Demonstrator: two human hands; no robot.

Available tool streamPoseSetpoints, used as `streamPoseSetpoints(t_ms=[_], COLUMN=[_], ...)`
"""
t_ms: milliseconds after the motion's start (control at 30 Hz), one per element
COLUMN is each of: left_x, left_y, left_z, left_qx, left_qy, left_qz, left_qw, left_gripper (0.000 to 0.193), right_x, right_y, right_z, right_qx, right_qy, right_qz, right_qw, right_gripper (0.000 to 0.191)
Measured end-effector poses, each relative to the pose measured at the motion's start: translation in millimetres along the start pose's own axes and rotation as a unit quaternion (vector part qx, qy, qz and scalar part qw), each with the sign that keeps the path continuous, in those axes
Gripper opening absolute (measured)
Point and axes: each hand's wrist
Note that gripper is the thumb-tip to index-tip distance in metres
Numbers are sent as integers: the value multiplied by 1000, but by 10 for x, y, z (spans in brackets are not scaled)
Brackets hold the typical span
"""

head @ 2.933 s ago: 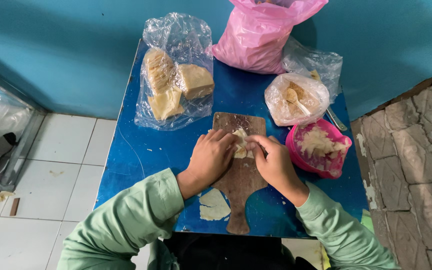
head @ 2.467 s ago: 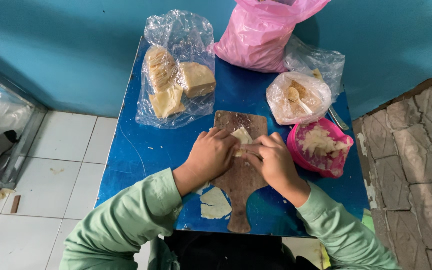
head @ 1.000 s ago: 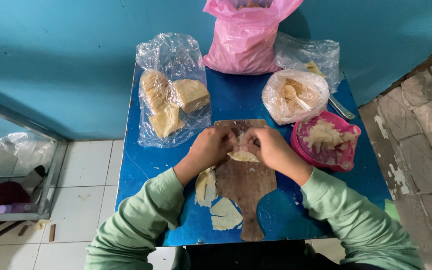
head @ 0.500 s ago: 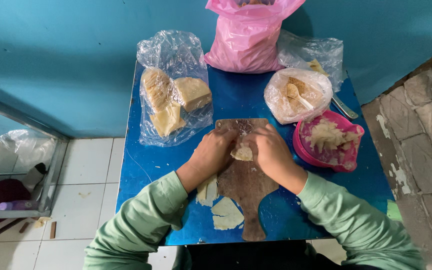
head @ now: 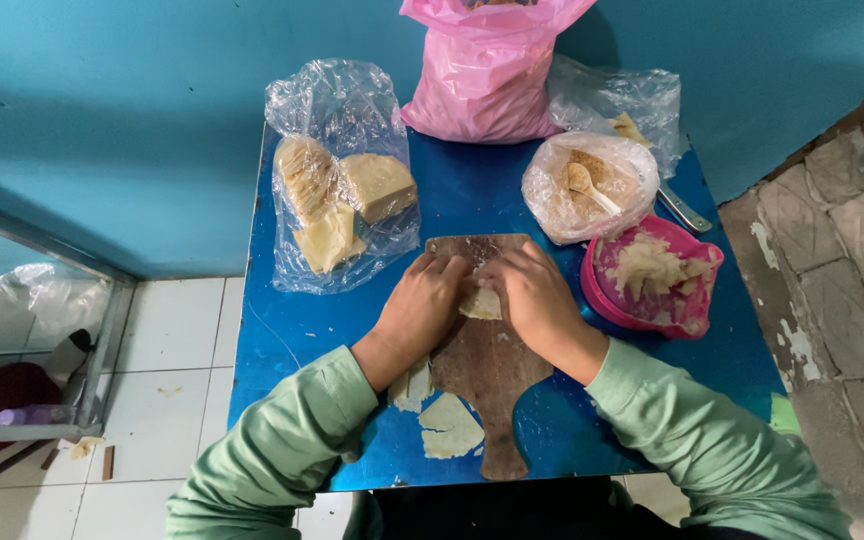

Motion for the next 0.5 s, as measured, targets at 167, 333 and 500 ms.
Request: streamPoseSetpoints(t_ms=[167, 333, 500], left_x=[34, -37, -194], left_y=[34, 70, 91], left_z=[15, 40, -28], left_qx=[-53, -60, -37], left_qy=[-16, 13, 122], left_qz=[3, 20, 55], left_qw=[998, 998, 990], left_gripper=[23, 34, 31], right_x=[21, -4, -16], right_y=[-17, 0, -13], right_z=[-19, -12, 45], right_qx=[-17, 8, -11], right_qy=[38, 51, 71], right_qz=[-59, -113, -135], right_qw=[997, 992, 988], right_gripper=[22, 29, 28])
Point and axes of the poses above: each hand's wrist, its own z-axis towards the middle knuckle, its own y-axis out of the back of the hand, x = y × z
